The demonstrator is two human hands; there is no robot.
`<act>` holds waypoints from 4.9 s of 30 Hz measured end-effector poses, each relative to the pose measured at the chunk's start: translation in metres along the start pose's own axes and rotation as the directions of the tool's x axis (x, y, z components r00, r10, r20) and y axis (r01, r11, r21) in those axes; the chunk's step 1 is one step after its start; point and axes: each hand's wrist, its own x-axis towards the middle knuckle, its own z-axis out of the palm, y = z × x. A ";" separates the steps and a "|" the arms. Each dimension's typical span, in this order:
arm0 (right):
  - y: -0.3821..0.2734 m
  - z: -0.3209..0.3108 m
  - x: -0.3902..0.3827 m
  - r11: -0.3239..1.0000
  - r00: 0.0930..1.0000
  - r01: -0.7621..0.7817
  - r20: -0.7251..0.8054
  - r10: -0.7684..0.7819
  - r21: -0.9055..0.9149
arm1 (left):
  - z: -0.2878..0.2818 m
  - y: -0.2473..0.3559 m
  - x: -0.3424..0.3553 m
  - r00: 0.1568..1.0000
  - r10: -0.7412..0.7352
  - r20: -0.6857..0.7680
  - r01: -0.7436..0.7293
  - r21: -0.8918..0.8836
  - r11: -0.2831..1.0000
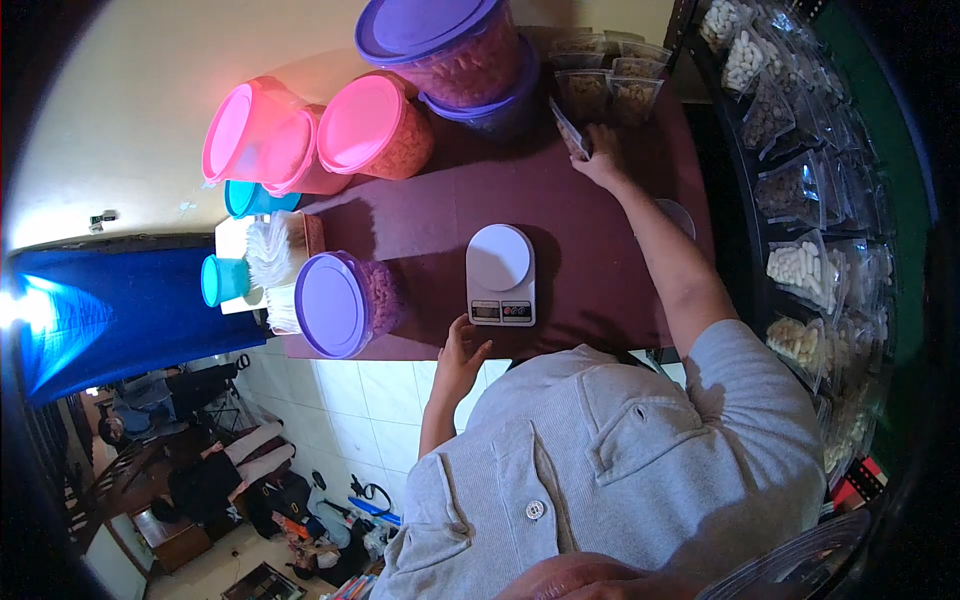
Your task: Weighing and packaging peanuts into plastic bags.
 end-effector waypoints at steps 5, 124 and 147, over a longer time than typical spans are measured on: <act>-0.002 0.007 -0.008 0.972 0.994 -0.094 0.078 0.079 0.217 | 0.000 0.004 -0.005 1.000 0.019 0.005 -0.019 0.020 1.000; -0.217 0.025 -0.279 0.584 0.883 -0.469 -0.329 0.336 -0.662 | -0.466 -0.177 0.096 0.561 0.229 -0.795 -0.620 -0.220 0.753; -0.444 -0.066 -0.170 0.351 0.919 -0.385 0.388 0.063 0.854 | -0.260 -0.005 0.001 0.466 0.741 -0.484 -0.808 0.108 0.579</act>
